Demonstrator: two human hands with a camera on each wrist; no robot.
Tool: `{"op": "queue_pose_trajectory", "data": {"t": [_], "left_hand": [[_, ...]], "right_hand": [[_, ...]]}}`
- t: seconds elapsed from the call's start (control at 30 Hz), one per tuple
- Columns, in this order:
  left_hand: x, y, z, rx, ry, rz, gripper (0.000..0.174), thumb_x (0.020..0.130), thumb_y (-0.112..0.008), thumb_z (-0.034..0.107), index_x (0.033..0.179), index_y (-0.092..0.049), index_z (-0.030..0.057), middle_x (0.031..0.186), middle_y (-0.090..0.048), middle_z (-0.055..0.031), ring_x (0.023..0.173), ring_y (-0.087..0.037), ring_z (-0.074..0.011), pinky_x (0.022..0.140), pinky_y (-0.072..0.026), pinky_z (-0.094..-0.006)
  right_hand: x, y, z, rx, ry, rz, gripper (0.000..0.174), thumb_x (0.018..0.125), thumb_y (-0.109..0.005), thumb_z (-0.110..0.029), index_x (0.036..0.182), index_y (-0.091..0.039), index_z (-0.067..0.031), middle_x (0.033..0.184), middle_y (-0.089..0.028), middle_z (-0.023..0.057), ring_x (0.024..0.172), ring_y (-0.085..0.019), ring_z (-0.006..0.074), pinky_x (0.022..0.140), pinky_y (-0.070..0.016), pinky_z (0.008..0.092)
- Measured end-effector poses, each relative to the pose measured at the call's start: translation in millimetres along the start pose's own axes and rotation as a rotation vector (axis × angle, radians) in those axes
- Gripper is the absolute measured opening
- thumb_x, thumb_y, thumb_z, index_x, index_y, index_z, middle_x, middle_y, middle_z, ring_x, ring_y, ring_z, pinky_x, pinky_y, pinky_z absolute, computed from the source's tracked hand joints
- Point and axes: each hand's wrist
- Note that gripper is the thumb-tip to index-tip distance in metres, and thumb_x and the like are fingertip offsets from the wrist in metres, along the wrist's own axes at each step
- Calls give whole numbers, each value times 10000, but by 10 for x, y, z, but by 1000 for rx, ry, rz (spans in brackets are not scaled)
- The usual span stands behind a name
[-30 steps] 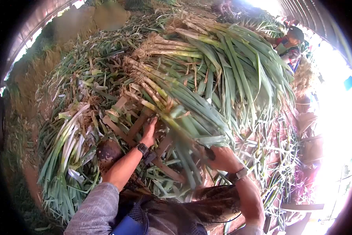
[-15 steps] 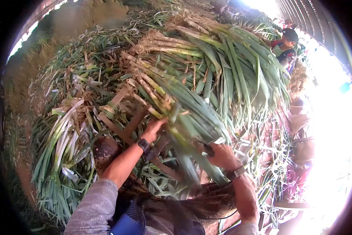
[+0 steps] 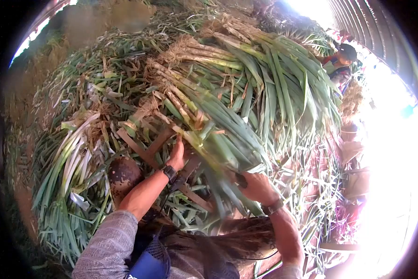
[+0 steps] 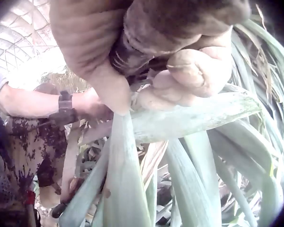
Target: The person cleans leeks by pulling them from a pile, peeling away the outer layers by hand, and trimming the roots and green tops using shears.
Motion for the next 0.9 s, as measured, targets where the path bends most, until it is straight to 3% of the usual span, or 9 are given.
{"op": "queue_pose_trajectory", "data": {"t": [0.27, 0.4, 0.53, 0.63, 0.7, 0.73, 0.8, 0.83, 0.9], "left_hand": [[-238, -19, -3, -76, -96, -85, 771, 947, -260, 721, 1312, -537, 101, 1160, -644, -113, 1027, -626, -251, 879, -524, -407], [-383, -89, 38, -117, -90, -148, 810, 942, -261, 728, 1285, -555, 55, 1151, -651, -152, 1010, -651, -279, 905, -527, -415], [-243, 2, -19, -166, -53, -166, 802, 956, -245, 706, 1267, -562, 37, 1127, -662, -149, 1001, -654, -281, 895, -536, -413], [-332, 26, 68, -189, -73, -146, 736, 972, -311, 662, 1228, -573, 24, 1106, -664, -151, 1003, -653, -270, 880, -543, -428], [-404, 127, 253, 292, -65, 20, 596, 970, -484, 546, 1219, -563, 10, 1063, -669, -169, 936, -666, -300, 802, -553, -446], [-472, 173, 357, 292, -60, 19, 596, 970, -484, 546, 1219, -563, 10, 1063, -669, -169, 936, -666, -300, 802, -553, -446], [-682, 227, 673, 1177, -702, 345, 548, 894, -660, 415, 1200, -543, -24, 990, -669, -206, 848, -668, -353, 711, -543, -471], [-595, 345, 743, 1181, -698, 335, 548, 894, -660, 415, 1200, -543, -24, 990, -669, -206, 848, -668, -353, 711, -543, -471], [-352, 644, 752, 1590, -1325, 603, 586, 829, -723, 345, 1205, -511, -51, 895, -664, -227, 798, -654, -408, 674, -526, -485]], "right_hand": [[349, -16, -21, -27, 62, 14, 283, 759, -686, -296, 892, -624, -54, 720, -633, 183, 722, -622, 408, 656, -486, 494], [686, -10, -147, -51, 93, 22, 246, 777, -617, -274, 885, -648, -55, 747, -645, 195, 737, -624, 420, 667, -482, 512], [986, 83, -421, -103, 99, -19, 271, 771, -597, -274, 913, -663, -53, 808, -665, 207, 809, -627, 423, 736, -476, 521], [994, 206, -571, -33, 120, -54, 318, 768, -621, -321, 917, -659, -43, 827, -666, 208, 841, -626, 412, 772, -473, 513], [956, 224, -538, 28, 125, -52, 334, 767, -632, -337, 915, -656, -39, 830, -665, 206, 840, -626, 408, 773, -473, 509], [946, 202, -441, -27, 112, -74, 344, 765, -644, -348, 920, -658, -42, 831, -667, 203, 842, -627, 405, 769, -476, 505], [885, 144, -298, -78, 88, -96, 354, 762, -655, -359, 926, -659, -45, 833, -669, 200, 845, -629, 402, 764, -478, 502], [837, 114, -244, -71, 67, -80, 350, 761, -660, -352, 934, -662, -47, 826, -669, 199, 844, -631, 400, 759, -483, 497], [720, 93, -204, -19, 33, -77, 331, 757, -668, -317, 953, -666, -49, 818, -670, 200, 841, -637, 401, 745, -497, 486]]}}
Point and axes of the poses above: each hand's wrist, its own x-axis towards the middle knuckle, its own y-axis out of the back of the hand, z = x × y
